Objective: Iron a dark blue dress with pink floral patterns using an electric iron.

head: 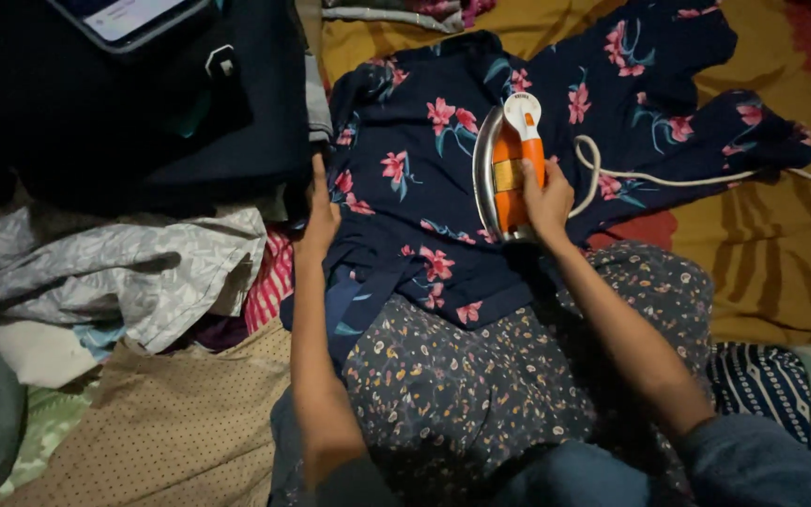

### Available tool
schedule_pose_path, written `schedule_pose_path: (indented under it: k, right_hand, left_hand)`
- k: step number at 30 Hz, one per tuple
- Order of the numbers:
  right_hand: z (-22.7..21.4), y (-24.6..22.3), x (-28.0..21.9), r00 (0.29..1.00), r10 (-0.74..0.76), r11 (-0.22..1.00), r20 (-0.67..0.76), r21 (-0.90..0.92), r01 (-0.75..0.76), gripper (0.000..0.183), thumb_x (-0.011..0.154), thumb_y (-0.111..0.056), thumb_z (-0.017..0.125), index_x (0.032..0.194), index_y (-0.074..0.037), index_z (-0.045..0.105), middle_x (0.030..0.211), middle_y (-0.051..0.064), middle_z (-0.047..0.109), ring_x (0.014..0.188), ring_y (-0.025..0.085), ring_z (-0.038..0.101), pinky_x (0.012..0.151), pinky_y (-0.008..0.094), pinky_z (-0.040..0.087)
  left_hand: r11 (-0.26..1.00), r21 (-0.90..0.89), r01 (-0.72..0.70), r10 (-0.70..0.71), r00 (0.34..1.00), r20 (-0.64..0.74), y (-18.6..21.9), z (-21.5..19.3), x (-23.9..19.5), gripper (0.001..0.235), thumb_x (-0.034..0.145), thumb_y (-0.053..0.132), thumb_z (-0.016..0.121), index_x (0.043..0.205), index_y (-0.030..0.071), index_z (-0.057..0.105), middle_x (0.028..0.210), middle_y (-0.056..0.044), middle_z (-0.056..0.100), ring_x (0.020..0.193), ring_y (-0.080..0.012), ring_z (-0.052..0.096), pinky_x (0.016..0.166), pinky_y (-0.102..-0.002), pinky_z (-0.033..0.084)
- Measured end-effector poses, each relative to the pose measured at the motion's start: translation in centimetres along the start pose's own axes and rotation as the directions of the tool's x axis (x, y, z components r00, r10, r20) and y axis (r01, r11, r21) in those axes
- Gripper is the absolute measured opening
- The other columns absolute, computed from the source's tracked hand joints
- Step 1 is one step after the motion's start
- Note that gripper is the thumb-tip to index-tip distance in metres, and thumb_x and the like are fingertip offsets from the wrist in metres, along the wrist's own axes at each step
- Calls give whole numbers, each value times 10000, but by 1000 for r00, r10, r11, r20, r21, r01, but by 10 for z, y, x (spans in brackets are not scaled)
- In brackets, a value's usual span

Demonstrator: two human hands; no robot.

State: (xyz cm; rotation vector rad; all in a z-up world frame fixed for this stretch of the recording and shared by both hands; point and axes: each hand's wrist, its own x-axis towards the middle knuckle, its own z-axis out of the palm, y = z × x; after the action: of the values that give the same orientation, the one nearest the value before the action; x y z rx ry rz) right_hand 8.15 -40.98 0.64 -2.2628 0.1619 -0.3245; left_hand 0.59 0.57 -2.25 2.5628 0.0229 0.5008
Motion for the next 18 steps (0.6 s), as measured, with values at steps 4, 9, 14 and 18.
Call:
schedule_pose_path:
  k: [4, 9, 14, 18]
  right_hand:
    - [10, 8, 18, 1000, -20, 1000, -22, -19, 20, 469, 1006, -491, 663, 1132, -46, 745, 887, 217, 743, 837, 383, 733, 755, 463, 539]
    - [39, 15, 66, 989, -143, 990, -43, -24, 142, 461, 1027, -476, 647, 1108, -27, 715, 902, 242, 741, 838, 420, 728, 738, 501, 543]
    - [71, 18, 127, 960, -275, 961, -60, -39, 273, 437, 1067, -447, 655, 1064, -12, 697, 888, 248, 733, 827, 436, 726, 709, 519, 541]
    - [88, 18, 165, 938, -343, 938, -37, 32, 345, 425, 1060, -416, 679, 1058, 9, 698, 895, 259, 738, 809, 428, 737, 696, 505, 550]
  left_hand:
    - [997, 22, 76, -77, 994, 72, 5, -2, 0, 1005, 798, -53, 590, 1673, 139, 135, 1394, -308, 572, 1105, -433, 628, 959, -459, 497]
    - [996, 4, 85, -85, 993, 77, 10, -6, 1, 1006, 800, -45, 602, 1672, 121, 128, 1369, -306, 577, 1109, -435, 626, 967, -459, 496]
    - [998, 56, 24, -24, 1000, 10, 6, -3, 2, 1024, 793, -30, 628, 1668, 125, 121, 1370, -300, 562, 1162, -453, 600, 994, -461, 479]
    - [998, -12, 60, -60, 997, 52, -4, 7, -4, 985, 839, -42, 608, 1674, 132, 116, 1317, -267, 588, 1140, -432, 610, 997, -461, 485]
